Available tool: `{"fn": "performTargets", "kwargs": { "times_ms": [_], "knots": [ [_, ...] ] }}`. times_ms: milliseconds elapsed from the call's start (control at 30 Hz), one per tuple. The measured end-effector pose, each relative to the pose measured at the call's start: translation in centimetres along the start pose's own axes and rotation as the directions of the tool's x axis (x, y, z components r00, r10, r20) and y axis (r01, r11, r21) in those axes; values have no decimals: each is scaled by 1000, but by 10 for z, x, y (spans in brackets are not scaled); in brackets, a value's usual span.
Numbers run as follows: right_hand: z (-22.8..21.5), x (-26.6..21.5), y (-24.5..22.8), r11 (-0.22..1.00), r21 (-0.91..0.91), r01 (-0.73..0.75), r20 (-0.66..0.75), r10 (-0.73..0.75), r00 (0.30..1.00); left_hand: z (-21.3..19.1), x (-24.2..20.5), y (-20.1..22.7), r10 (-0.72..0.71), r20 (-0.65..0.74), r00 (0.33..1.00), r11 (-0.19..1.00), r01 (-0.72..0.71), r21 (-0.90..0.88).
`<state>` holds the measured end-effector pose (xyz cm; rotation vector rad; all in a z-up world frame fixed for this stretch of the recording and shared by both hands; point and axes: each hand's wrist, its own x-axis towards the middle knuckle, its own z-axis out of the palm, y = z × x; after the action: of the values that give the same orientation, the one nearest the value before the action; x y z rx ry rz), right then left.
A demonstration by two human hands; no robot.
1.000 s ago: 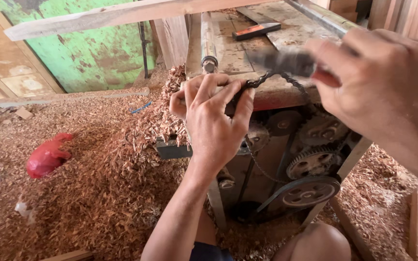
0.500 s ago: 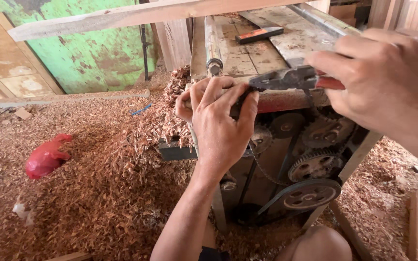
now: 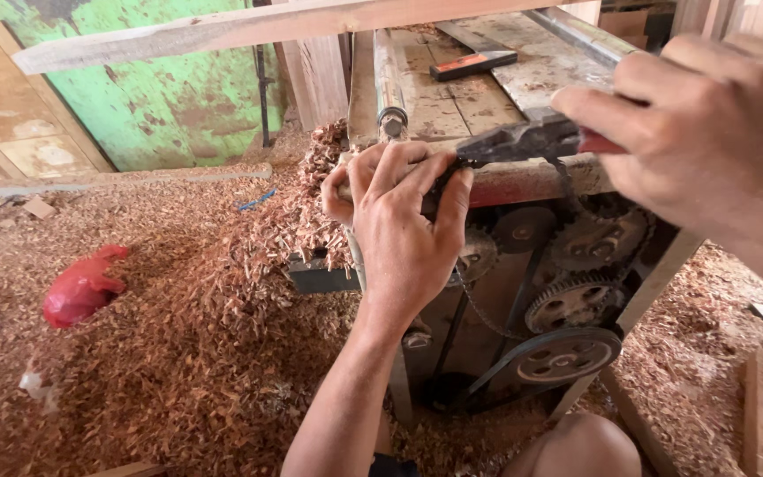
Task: The person sits on the floor and uses pliers to manipulate a metal chain on a piece of machinery. They then use a hammer to tap the chain, likely to secure a link or adjust its position.
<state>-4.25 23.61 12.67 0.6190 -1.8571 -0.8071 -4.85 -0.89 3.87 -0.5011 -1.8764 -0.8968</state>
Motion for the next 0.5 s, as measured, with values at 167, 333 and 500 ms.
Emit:
{"fn": "performTargets", "kwargs": {
  "times_ms": [167,333,500],
  "knots": [
    [14,-6,1,992,115,-51,-99,62,993,0,-1,-1,11,-5,1000,1000,-11,26],
    [16,-1,5,987,129,-93,-128,109,986,0,0,0,22,-11,1000,998,-21,54],
    [14,6,8,998,-49,35,-111,-41,993,-2,-2,1,-22,20,1000,999,22,-46]
  ]
}}
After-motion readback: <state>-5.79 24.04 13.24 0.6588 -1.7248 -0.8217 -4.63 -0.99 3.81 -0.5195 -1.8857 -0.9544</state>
